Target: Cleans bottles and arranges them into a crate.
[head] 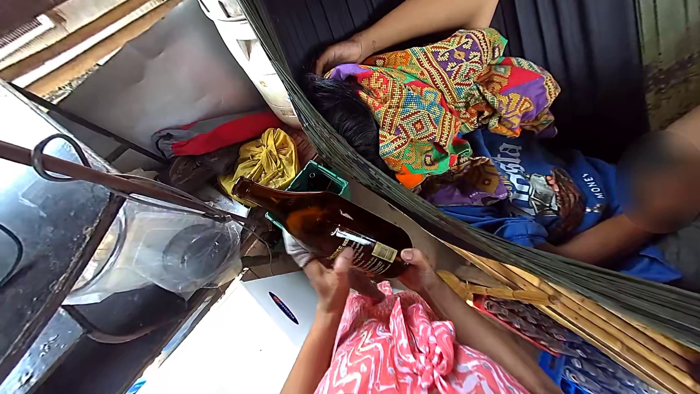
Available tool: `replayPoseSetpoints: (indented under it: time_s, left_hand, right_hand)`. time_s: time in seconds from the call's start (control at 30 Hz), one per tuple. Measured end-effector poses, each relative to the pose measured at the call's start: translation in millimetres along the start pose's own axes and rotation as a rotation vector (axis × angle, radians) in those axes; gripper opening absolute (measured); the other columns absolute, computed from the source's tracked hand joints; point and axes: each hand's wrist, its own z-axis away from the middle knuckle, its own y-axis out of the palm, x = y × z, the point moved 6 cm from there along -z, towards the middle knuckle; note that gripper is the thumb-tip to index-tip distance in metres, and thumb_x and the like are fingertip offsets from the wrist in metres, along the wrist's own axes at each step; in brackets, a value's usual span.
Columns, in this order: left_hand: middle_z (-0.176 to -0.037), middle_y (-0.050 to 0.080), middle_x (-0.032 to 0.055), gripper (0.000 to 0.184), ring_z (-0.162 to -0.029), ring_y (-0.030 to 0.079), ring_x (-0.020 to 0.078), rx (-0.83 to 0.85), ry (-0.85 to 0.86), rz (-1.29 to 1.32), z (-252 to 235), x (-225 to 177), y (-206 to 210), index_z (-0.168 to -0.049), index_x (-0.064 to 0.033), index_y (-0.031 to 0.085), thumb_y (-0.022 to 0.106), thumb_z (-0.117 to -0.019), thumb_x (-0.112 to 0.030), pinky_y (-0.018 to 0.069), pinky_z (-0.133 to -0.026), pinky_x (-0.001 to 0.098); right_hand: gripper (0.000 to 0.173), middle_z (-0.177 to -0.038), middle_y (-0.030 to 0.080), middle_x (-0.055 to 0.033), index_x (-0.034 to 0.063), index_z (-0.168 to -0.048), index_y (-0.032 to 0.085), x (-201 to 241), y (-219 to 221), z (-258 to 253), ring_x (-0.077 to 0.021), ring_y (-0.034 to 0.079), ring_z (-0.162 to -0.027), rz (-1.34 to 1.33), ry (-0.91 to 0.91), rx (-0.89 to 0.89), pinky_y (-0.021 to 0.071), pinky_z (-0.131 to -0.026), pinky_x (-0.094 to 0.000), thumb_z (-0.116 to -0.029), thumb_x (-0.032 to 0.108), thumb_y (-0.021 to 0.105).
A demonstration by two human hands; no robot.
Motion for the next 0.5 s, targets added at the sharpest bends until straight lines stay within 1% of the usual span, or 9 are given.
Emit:
replayPoseSetpoints:
  time_s: [0.03, 0.1, 0.13, 0.2, 0.23, 0.3, 0.37, 0.43, 0.5]
  left_hand:
    - [-0.108, 0.064, -0.0008, 0.068, -0.104, 0.062, -0.0029, -0.026, 0.073, -0.028, -8.3, -11.0, -3.7, -0.125, 0.0132, 0.042, 0.073, -0.0826, -0.031, 0.0523, -0.093, 0.0198]
    - [-0.103, 0.068, -0.0116, 0.024, -0.105, 0.063, -0.0057, 0.001, 0.246, -0.093, -18.2, -24.9, -9.4, -0.113, -0.0017, 0.055, 0.06, -0.098, -0.02, 0.0526, -0.096, 0.0196]
    - [-0.1, 0.068, -0.0117, 0.015, -0.104, 0.062, -0.0065, 0.002, 0.328, -0.152, -17.8, -26.3, -12.5, -0.104, -0.0035, 0.062, 0.057, -0.1003, -0.017, 0.0519, -0.095, 0.0191]
    - [-0.097, 0.068, -0.0046, 0.022, -0.106, 0.06, -0.0044, 0.036, 0.449, -0.27, -10.5, -24.7, -15.0, -0.091, -0.0037, 0.068, 0.057, -0.1012, -0.019, 0.049, -0.098, 0.0206]
    - [-0.102, 0.069, -0.0013, 0.023, -0.111, 0.059, -0.0013, 0.089, 0.487, -0.319, -6.1, -24.9, -13.2, -0.092, -0.0058, 0.068, 0.056, -0.1025, -0.023, 0.0471, -0.103, 0.0241]
    - [-0.105, 0.071, 0.0028, 0.025, -0.115, 0.061, 0.0048, 0.181, 0.545, -0.427, -1.1, -28.1, -9.2, -0.095, -0.0102, 0.069, 0.055, -0.1045, -0.028, 0.0463, -0.105, 0.029]
    - [-0.101, 0.074, 0.0103, 0.035, -0.108, 0.067, 0.013, 0.243, 0.59, -0.567, -7.8, -32.5, -7.5, -0.096, -0.0085, 0.073, 0.051, -0.1057, -0.034, 0.0508, -0.101, 0.0332]
    - [-0.101, 0.074, 0.0158, 0.04, -0.105, 0.068, 0.0183, 0.272, 0.563, -0.615, -26.4, -31.4, -8.6, -0.097, -0.0032, 0.074, 0.05, -0.1054, -0.034, 0.0505, -0.099, 0.0384]
    - [-0.11, 0.069, 0.0117, 0.039, -0.111, 0.063, 0.0096, 0.215, 0.406, -0.464, -42.9, -18.1, -13.0, -0.11, 0.0039, 0.067, 0.051, -0.1026, -0.031, 0.0496, -0.101, 0.0315]
  right_hand:
    - [0.062, -0.113, 0.075, -0.0014, 0.0165, -0.129, 0.062, -0.1, 1.9, 1.0, -0.0149, 0.072, -0.104, 0.01, -0.006, -0.024, 0.0609, -0.09, -0.0369, -0.0772, 0.04, 0.084]
    - [0.076, -0.113, 0.073, -0.0049, 0.0127, -0.134, 0.051, -3.7, 0.9, 2.9, -0.0195, 0.072, -0.101, 0.019, 0.031, -0.067, 0.0622, -0.085, -0.0397, -0.0742, 0.043, 0.086]
    - [0.076, -0.111, 0.073, -0.0077, 0.0108, -0.132, 0.052, -7.1, -1.0, 4.8, -0.0228, 0.074, -0.099, 0.001, 0.062, -0.095, 0.0632, -0.081, -0.042, -0.0734, 0.044, 0.087]
    - [0.068, -0.104, 0.075, -0.0101, 0.009, -0.12, 0.063, -9.2, -4.0, 5.8, -0.0248, 0.075, -0.092, -0.021, 0.107, -0.148, 0.0643, -0.075, -0.0429, -0.0712, 0.05, 0.087]
    - [0.066, -0.103, 0.076, -0.0097, 0.0095, -0.117, 0.065, -6.8, -4.7, 4.7, -0.0241, 0.076, -0.09, -0.007, 0.118, -0.151, 0.0644, -0.074, -0.0421, -0.0709, 0.051, 0.087]
    - [0.063, -0.1, 0.076, -0.0076, 0.0102, -0.113, 0.066, -0.8, -4.8, 3.6, -0.0216, 0.076, -0.088, 0.047, 0.117, -0.171, 0.0646, -0.073, -0.0402, -0.0705, 0.053, 0.087]
    - [0.065, -0.099, 0.076, -0.0072, 0.009, -0.113, 0.063, 2.1, -5.2, 3.3, -0.0211, 0.076, -0.086, 0.079, 0.108, -0.184, 0.0645, -0.071, -0.0394, -0.0705, 0.051, 0.087]
    - [0.066, -0.1, 0.076, -0.0079, 0.0088, -0.117, 0.061, -0.5, -5.5, 2.8, -0.0219, 0.076, -0.086, 0.06, 0.104, -0.167, 0.0645, -0.07, -0.0399, -0.0723, 0.05, 0.087]
    - [0.072, -0.103, 0.075, -0.0091, 0.0093, -0.123, 0.056, -5.9, -3.1, 2.6, -0.0239, 0.075, -0.088, 0.016, 0.115, -0.168, 0.0647, -0.07, -0.0415, -0.0713, 0.047, 0.088]
